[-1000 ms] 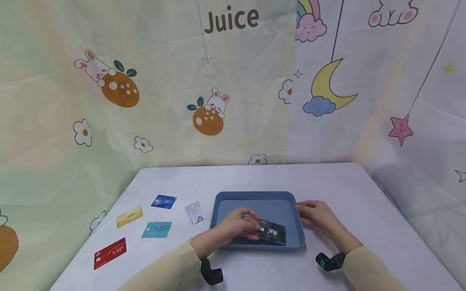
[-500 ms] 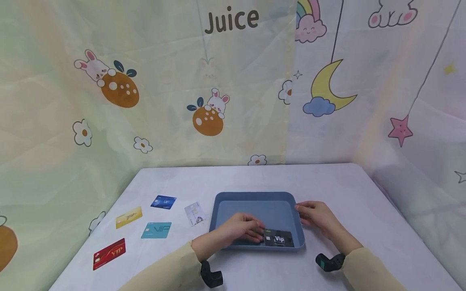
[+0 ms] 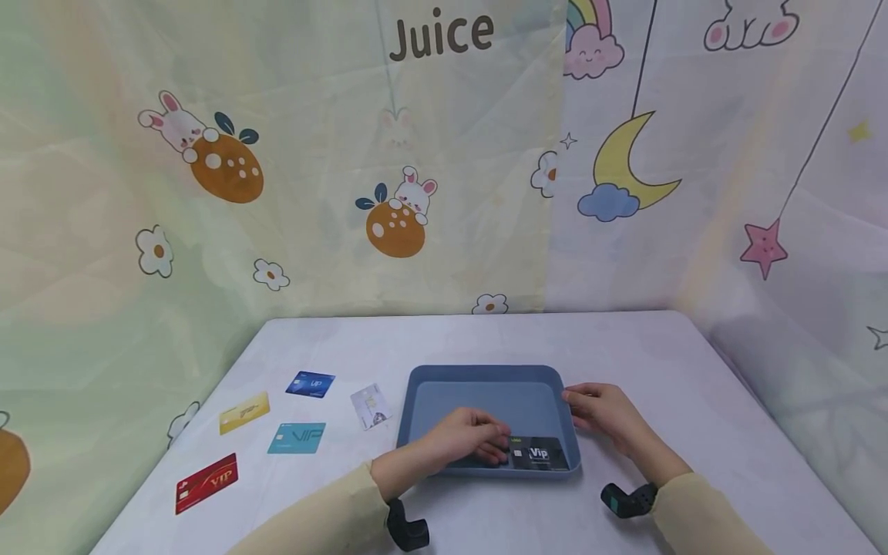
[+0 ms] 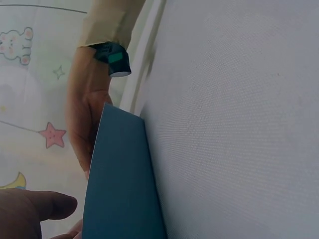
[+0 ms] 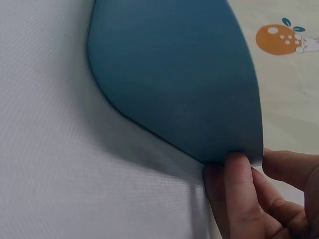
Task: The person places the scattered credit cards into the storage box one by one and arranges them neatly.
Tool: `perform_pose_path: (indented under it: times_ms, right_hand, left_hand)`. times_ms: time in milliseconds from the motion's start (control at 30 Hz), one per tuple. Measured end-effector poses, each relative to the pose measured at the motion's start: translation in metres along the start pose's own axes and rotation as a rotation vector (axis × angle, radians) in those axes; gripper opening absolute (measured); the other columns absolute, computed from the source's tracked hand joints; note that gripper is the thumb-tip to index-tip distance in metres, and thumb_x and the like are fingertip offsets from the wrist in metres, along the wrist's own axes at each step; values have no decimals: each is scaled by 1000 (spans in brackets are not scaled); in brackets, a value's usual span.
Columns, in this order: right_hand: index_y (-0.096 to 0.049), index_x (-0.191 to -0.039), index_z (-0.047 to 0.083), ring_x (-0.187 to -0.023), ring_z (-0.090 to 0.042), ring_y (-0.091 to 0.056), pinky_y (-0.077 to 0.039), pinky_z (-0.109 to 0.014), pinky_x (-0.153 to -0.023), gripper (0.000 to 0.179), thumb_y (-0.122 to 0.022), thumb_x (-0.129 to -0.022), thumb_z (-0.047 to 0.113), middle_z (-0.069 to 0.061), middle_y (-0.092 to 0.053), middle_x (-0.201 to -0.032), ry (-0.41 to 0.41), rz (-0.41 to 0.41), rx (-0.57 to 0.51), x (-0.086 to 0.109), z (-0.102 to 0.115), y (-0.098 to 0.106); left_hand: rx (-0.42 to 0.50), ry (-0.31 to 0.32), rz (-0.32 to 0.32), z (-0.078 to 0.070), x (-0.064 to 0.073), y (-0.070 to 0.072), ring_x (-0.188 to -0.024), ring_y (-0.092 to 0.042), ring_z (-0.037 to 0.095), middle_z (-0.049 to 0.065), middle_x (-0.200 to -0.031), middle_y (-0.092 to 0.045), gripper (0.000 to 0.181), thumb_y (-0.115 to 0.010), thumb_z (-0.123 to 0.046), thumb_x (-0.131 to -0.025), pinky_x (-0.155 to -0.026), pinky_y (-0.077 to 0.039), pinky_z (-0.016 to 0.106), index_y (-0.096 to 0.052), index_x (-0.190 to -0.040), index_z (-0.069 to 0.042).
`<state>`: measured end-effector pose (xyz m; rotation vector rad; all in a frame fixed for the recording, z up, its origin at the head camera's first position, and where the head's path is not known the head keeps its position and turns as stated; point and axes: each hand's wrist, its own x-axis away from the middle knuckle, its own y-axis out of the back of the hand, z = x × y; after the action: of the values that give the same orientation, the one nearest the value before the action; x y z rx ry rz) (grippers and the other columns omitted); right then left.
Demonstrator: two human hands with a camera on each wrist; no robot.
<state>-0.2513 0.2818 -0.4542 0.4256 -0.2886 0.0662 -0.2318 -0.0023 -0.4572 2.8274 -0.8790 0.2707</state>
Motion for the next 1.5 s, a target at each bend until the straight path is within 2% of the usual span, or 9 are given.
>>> perform_pose_path:
  times_ms: [367,567,800,1067,1500]
  right_hand:
    - [-47,-143,-14,-123,-41,-64,-62,-30,-86,66,-63,-104,37,-34,-56,-140,8,-7,13,-1,-3,0]
    - [-48,-143,-14,-122,-39,-65,-62,-30,-85,65,-63,-104,37,-33,-58,-139,10,-6,21,-2,-3,0]
    - [-50,-141,-14,-116,-32,-69,-62,-28,-83,63,-63,-104,35,-32,-61,-135,19,-8,18,-2,-2,0]
    - [-50,-140,-14,-109,-24,-71,-62,-27,-81,61,-63,-103,33,-30,-64,-131,25,-8,5,-1,-3,0]
    - [-49,-140,-15,-112,-25,-70,-62,-28,-83,62,-63,-104,33,-31,-62,-134,25,11,-11,-1,-5,2]
  left_hand:
    - [-120,-40,-55,0,2,-4,-85,-76,21,6,-103,-76,26,-59,-13,-104,-76,-63,33,-73,-120,1]
    - [-124,-68,-63,2,3,-3,-91,-77,23,10,-107,-76,29,-56,-13,-103,-81,-63,33,-71,-123,4]
    - [-162,-79,-68,4,2,-2,-90,-77,20,9,-112,-76,30,-57,-15,-104,-83,-63,33,-72,-124,1]
    - [-83,-60,-41,4,5,-2,-92,-77,23,12,-113,-75,29,-58,-15,-105,-84,-63,34,-72,-121,3]
    - [-62,-72,-25,-1,8,0,-95,-76,26,13,-113,-74,29,-57,-15,-104,-83,-63,34,-71,-121,5]
